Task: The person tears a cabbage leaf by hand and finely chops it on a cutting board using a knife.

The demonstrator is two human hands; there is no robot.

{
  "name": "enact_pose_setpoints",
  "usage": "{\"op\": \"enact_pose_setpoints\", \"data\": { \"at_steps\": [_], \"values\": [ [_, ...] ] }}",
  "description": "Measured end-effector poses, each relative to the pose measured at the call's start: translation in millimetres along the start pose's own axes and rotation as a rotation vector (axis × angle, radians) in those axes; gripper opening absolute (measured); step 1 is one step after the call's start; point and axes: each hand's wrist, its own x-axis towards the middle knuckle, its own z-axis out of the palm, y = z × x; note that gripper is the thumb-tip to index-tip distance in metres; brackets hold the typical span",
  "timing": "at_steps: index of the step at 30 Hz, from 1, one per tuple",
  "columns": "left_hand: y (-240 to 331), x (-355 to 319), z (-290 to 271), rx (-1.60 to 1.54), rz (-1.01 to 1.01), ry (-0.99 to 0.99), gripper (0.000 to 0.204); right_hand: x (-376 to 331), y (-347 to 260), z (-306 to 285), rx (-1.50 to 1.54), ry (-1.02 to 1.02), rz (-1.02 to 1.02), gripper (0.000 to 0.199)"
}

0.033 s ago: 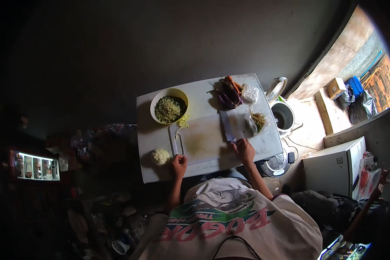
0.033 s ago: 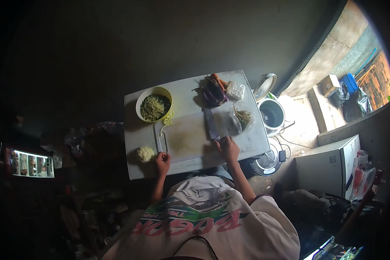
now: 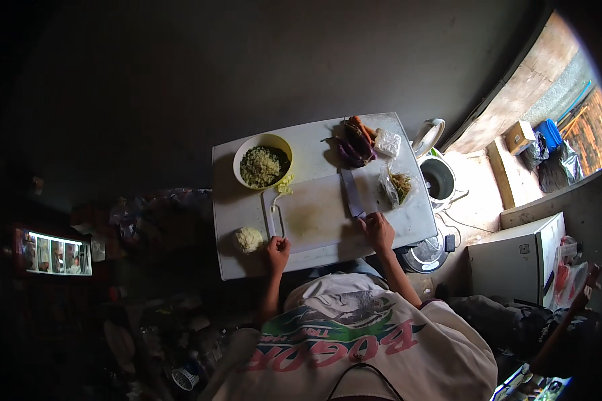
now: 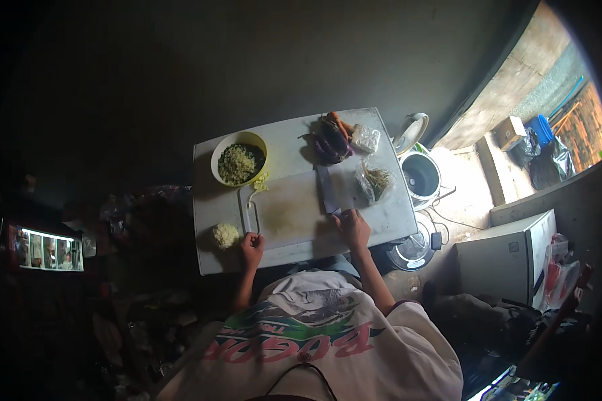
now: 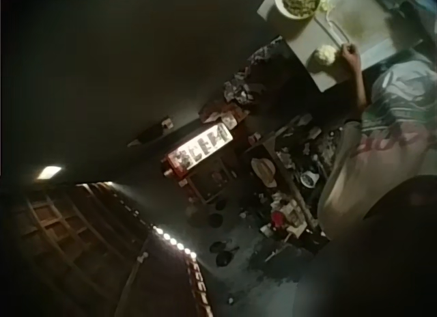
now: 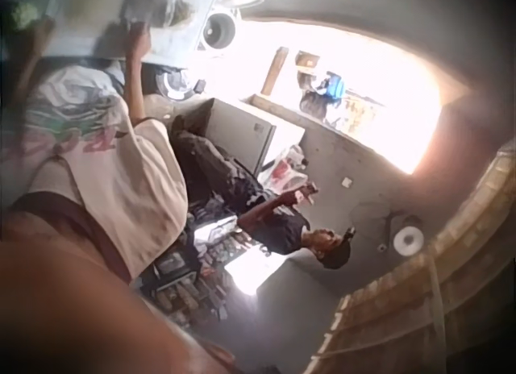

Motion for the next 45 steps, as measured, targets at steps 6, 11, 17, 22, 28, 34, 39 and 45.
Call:
{"op": "enact_pose_setpoints", "data": {
  "at_steps": [6,11,17,22,28,34,39,45],
  "values": [
    [-8.1,-1.0,-0.9,-0.005,0.000,-0.037,0.018,2.0,-11.7,-4.3,-0.031,-0.115,0.091,0.028],
    [-2.5,1.4,0.6,0.006,0.016,-0.007,0.021,4.4,-6.6,1.2,0.007,-0.080,0.026,0.028],
    [-3.4,-0.8,3.3,0.068,0.014,0.048,0.023,12.8,-4.7,-3.0,0.003,-0.182,0.043,0.028],
    [11.3,-2.6,9.1,0.134,-0.051,0.093,0.022,25.3,6.7,-8.2,0.069,-0.343,0.042,0.032],
    [28.2,1.6,17.9,0.344,-0.155,0.189,0.023,42.7,0.0,-18.8,0.072,-0.436,0.057,0.031],
    [46.7,18.4,30.6,0.452,-0.131,0.290,0.025,43.2,-3.8,-14.9,0.084,-0.175,-0.107,0.024],
    [40.0,56.7,31.6,0.472,-0.089,0.157,0.020,60.6,-33.7,13.7,0.151,-0.315,-0.203,0.016],
    [40.3,102.8,25.8,0.490,0.151,0.057,0.023,77.5,-80.4,100.7,0.446,-0.510,-0.362,0.016]
  ]
}}
